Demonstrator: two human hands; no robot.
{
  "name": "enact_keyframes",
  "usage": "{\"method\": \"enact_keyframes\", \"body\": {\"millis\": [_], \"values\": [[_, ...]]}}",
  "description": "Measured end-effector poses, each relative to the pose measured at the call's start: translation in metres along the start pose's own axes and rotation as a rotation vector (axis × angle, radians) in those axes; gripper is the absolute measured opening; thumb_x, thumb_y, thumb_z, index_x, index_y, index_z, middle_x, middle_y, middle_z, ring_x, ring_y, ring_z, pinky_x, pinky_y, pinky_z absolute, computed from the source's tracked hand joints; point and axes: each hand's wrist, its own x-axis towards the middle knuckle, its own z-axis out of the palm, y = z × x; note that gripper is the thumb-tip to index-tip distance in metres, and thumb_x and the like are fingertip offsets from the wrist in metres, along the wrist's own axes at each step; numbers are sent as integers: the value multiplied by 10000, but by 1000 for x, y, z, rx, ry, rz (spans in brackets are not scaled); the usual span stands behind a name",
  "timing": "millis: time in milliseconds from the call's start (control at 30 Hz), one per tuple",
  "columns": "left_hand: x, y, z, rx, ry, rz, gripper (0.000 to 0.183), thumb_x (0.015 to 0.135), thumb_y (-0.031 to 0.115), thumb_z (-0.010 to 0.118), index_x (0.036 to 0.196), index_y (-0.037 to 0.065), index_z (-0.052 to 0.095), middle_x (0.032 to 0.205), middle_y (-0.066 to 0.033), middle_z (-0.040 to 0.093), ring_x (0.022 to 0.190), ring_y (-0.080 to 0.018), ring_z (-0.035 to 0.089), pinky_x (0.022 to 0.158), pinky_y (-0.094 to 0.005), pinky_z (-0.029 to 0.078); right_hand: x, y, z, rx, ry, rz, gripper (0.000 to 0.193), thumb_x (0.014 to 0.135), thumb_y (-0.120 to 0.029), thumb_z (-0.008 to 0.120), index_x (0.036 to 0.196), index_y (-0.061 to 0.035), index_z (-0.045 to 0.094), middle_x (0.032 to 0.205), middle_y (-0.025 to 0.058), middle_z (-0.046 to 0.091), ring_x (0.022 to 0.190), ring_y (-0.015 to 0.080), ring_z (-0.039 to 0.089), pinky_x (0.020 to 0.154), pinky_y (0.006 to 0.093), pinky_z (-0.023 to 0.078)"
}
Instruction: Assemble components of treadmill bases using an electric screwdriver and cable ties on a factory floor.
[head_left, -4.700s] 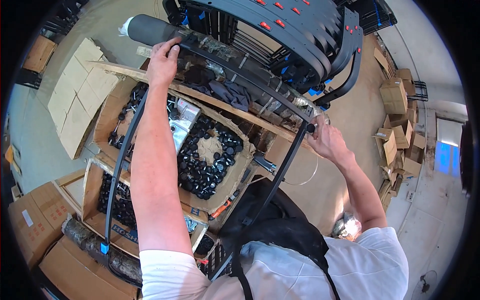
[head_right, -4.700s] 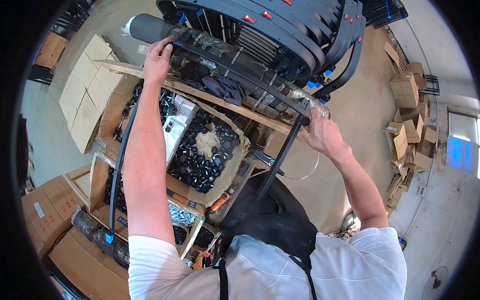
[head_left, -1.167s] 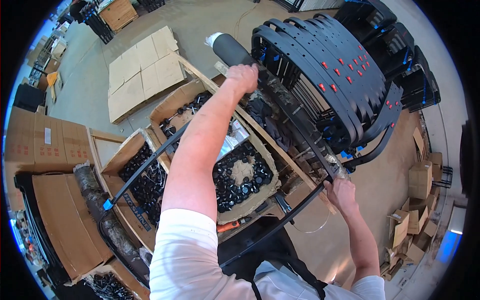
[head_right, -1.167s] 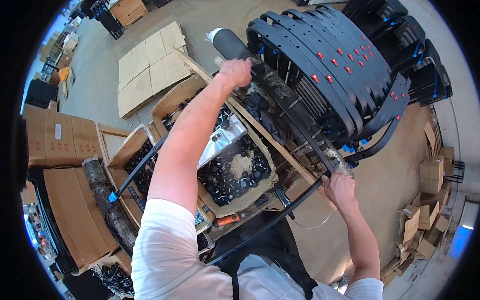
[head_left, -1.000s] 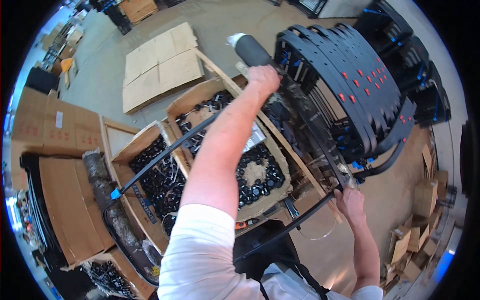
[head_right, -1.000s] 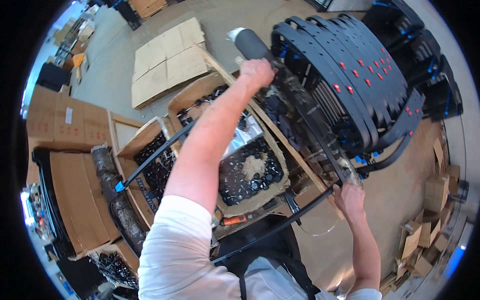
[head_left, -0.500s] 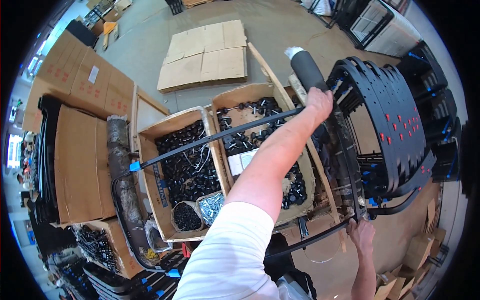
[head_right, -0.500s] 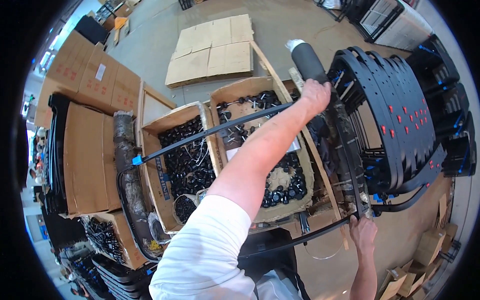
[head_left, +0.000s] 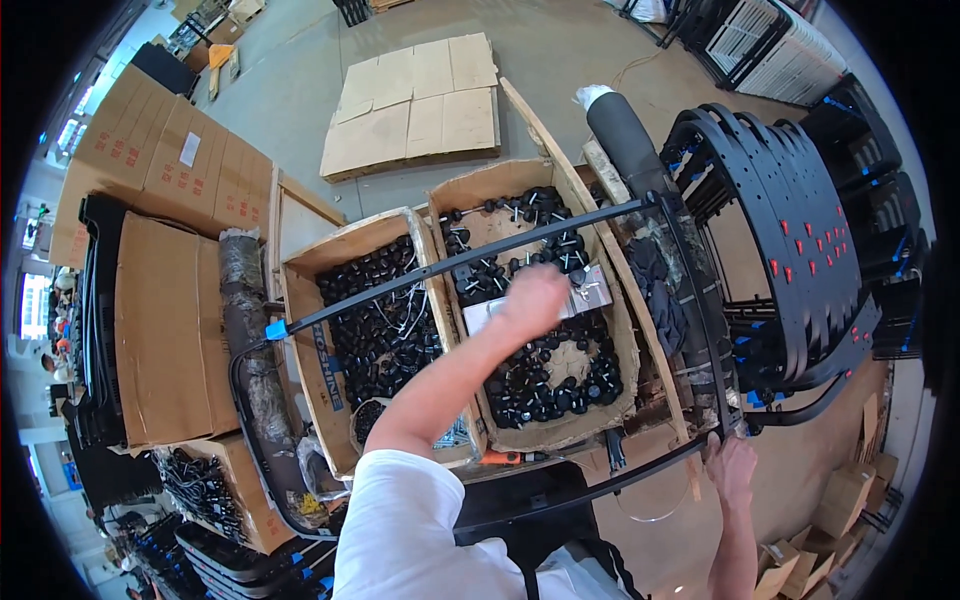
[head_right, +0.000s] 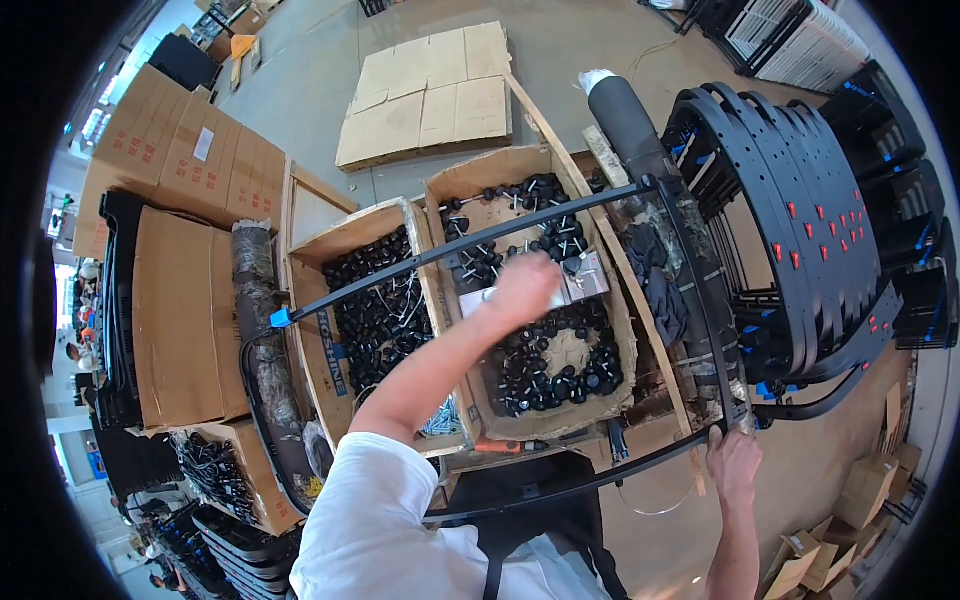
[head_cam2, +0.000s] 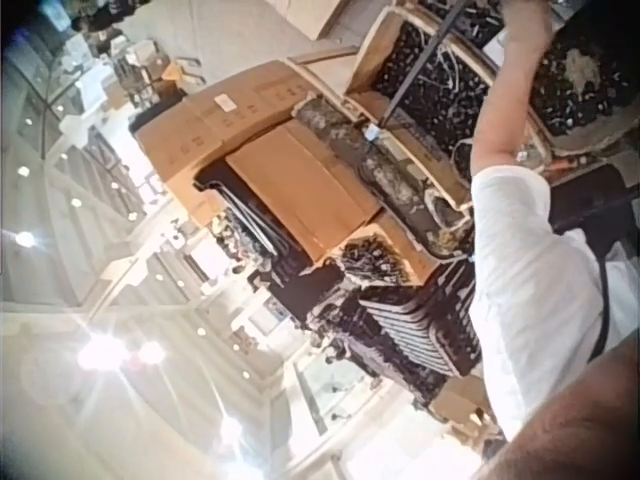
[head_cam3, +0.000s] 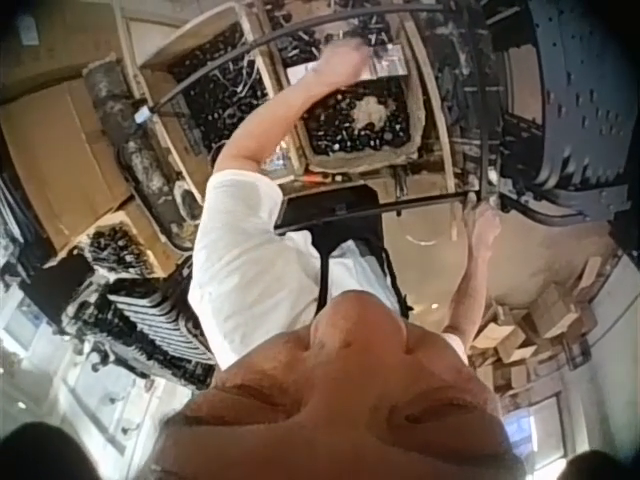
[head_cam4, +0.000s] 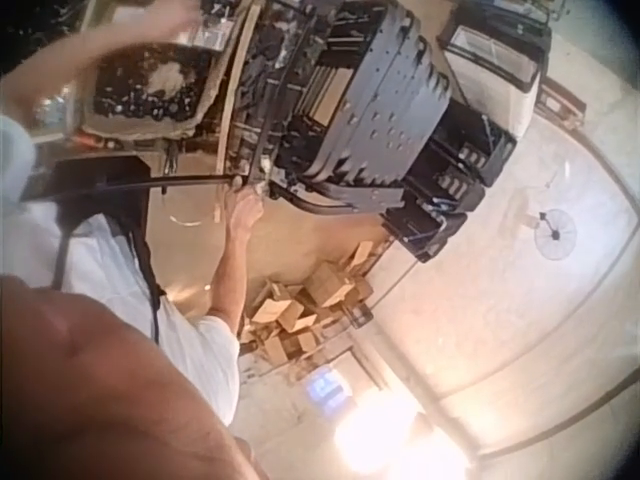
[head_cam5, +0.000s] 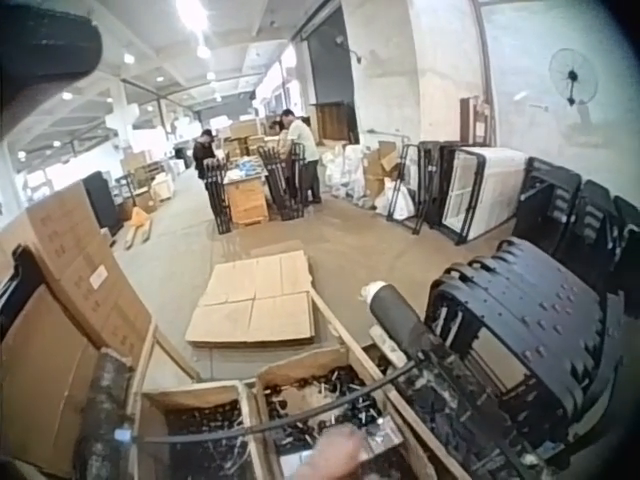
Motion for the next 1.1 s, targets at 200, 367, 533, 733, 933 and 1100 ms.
{"method": "enact_keyframes", "body": {"millis": [200,367,533,733,933,1100], "values": [[-14,-133,45,265,-84,-371,269,895,123,649,1160,124,696,1177,-181,705,1125,-352,685,943,-492,558,1,-12,1,33,9,-27,468,1010,-391,610,895,46,730,831,300,725,808,462,737,751,533,592],[-6,-149,60,256,-277,-419,290,899,171,701,1178,94,686,1177,-196,700,1115,-392,668,952,-493,555,-6,-8,1,2,19,-9,475,1010,-396,604,899,48,731,829,298,727,810,458,740,754,533,593],[-3,-146,69,264,-270,-404,314,919,197,678,1203,63,657,1182,-175,680,1138,-367,657,925,-504,559,-4,3,11,18,38,4,439,1021,-373,586,932,39,709,835,297,722,812,469,731,744,548,588],[-23,-136,74,764,-95,-291,262,979,171,541,1200,102,665,1097,-146,693,994,-342,684,850,-473,563,-1,0,13,53,56,-34,454,1012,-374,587,924,56,703,858,312,723,817,469,733,758,543,590],[-8,-66,27,105,28,-428,235,988,261,653,1167,115,697,1032,-165,703,972,-359,704,838,-461,582,-6,10,9,39,37,-6,451,999,-380,605,958,55,714,854,307,726,838,467,734,784,534,591],[-69,-4,-24,-171,150,-304,300,988,258,680,1232,84,664,1140,-182,671,1072,-387,653,934,-482,547,-23,-3,-28,126,197,-162,340,968,-314,681,1003,21,724,915,247,751,889,413,743,804,478,598]]}}
